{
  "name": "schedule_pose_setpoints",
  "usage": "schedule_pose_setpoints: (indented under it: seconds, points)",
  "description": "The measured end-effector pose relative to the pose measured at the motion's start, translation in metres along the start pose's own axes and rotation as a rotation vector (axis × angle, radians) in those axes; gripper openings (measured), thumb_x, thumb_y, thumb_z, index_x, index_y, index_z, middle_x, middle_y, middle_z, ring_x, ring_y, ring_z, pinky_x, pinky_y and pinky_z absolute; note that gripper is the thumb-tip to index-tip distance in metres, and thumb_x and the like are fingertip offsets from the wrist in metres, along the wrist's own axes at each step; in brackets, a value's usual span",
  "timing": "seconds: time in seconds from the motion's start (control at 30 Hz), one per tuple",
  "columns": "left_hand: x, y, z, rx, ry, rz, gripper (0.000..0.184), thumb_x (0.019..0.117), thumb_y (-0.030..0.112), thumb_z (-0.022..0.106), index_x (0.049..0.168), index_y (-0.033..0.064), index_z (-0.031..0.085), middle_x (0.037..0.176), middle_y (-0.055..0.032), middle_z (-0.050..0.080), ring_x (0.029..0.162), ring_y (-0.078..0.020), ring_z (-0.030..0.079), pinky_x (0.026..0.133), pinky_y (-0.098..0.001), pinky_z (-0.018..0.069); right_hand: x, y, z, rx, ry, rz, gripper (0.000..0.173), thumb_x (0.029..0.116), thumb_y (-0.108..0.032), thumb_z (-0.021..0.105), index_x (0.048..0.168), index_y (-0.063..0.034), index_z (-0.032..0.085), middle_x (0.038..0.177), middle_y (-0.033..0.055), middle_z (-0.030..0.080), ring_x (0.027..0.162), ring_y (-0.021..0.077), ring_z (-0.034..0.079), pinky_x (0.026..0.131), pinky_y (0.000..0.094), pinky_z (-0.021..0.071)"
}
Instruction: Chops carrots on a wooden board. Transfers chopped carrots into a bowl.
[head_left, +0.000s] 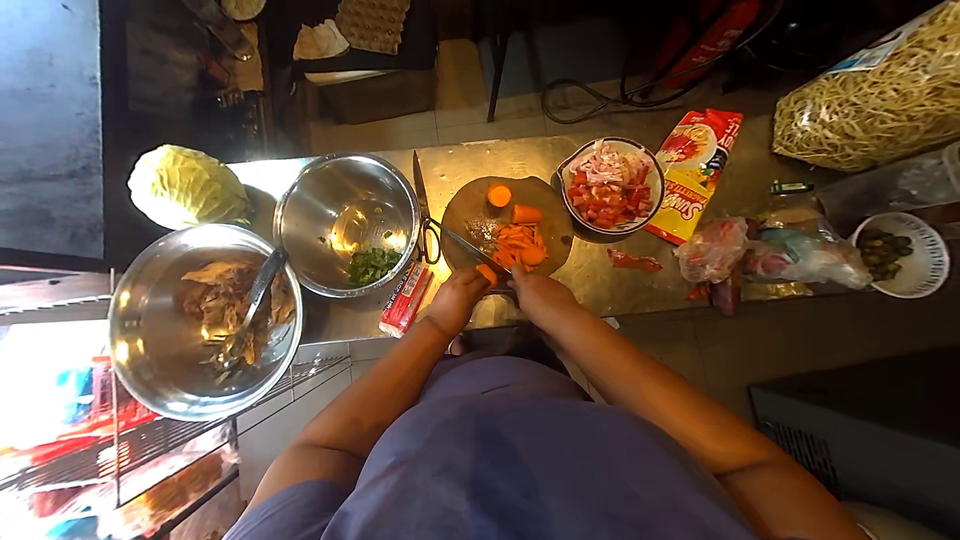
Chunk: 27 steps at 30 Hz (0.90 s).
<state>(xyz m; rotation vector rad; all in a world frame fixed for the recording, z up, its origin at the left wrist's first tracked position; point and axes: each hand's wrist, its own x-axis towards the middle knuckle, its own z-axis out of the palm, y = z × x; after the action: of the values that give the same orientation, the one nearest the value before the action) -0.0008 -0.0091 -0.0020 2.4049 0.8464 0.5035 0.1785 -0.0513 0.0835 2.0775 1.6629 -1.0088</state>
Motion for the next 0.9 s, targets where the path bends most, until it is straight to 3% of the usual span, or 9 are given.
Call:
schedule_pose_setpoints:
  seconds: [0.13, 0.37, 0.6, 0.77, 0.9]
  points:
    - [0.003, -0.005, -0.007, -0.019, -0.019, 0.027, 0.012, 0.0972, 0.005, 0.067, 0.105, 0.0014, 0.076, 0.109, -0.0144, 0.073, 0.112, -0.0295, 0.068, 0.103, -0.0413, 0.0537, -0.018, -0.013, -0.011, -0.021, -0.010, 0.039, 0.028, 0.1126, -0.025, 0.042, 0.134, -0.0091, 0.051, 0.110, 0.0202, 0.070, 0.106, 0.0402, 0.071, 0.084, 0.0567, 0.0577]
    - [-0.003, -0.003, -0.003, -0.032, 0.000, -0.006, 0.009, 0.0951, 0.002, 0.069, 0.099, 0.0003, 0.077, 0.105, -0.0148, 0.073, 0.109, -0.0302, 0.069, 0.102, -0.0419, 0.0541, 0.017, -0.001, 0.033, 0.063, 0.050, 0.001, 0.037, 0.1138, -0.030, 0.038, 0.140, -0.0071, 0.048, 0.105, 0.0231, 0.070, 0.103, 0.0428, 0.071, 0.084, 0.0579, 0.0576]
    - [-0.002, -0.006, -0.001, -0.018, -0.001, -0.001, 0.009, 0.0944, 0.000, 0.068, 0.097, 0.0005, 0.077, 0.100, -0.0151, 0.072, 0.105, -0.0306, 0.069, 0.099, -0.0414, 0.0551, -0.019, -0.015, -0.005, -0.003, -0.044, 0.060, 0.033, 0.1124, -0.022, 0.040, 0.141, -0.0086, 0.048, 0.114, 0.0210, 0.070, 0.111, 0.0406, 0.070, 0.089, 0.0573, 0.0563]
    - [0.000, -0.005, 0.000, -0.013, 0.007, -0.017, 0.008, 0.0936, 0.001, 0.070, 0.097, 0.0007, 0.077, 0.098, -0.0150, 0.072, 0.102, -0.0302, 0.069, 0.097, -0.0418, 0.0558, 0.008, 0.004, 0.030, 0.068, 0.009, 0.047, 0.039, 0.1144, -0.033, 0.034, 0.143, -0.0091, 0.046, 0.107, 0.0224, 0.071, 0.105, 0.0421, 0.071, 0.087, 0.0577, 0.0566]
    - [-0.003, -0.005, 0.000, -0.011, -0.002, -0.020, 0.009, 0.0947, 0.001, 0.068, 0.097, 0.0011, 0.077, 0.098, -0.0145, 0.071, 0.104, -0.0294, 0.069, 0.098, -0.0405, 0.0551, 0.005, 0.004, 0.021, 0.096, -0.016, 0.022, 0.040, 0.1143, -0.034, 0.035, 0.142, -0.0072, 0.047, 0.113, 0.0235, 0.069, 0.110, 0.0424, 0.069, 0.090, 0.0589, 0.0558]
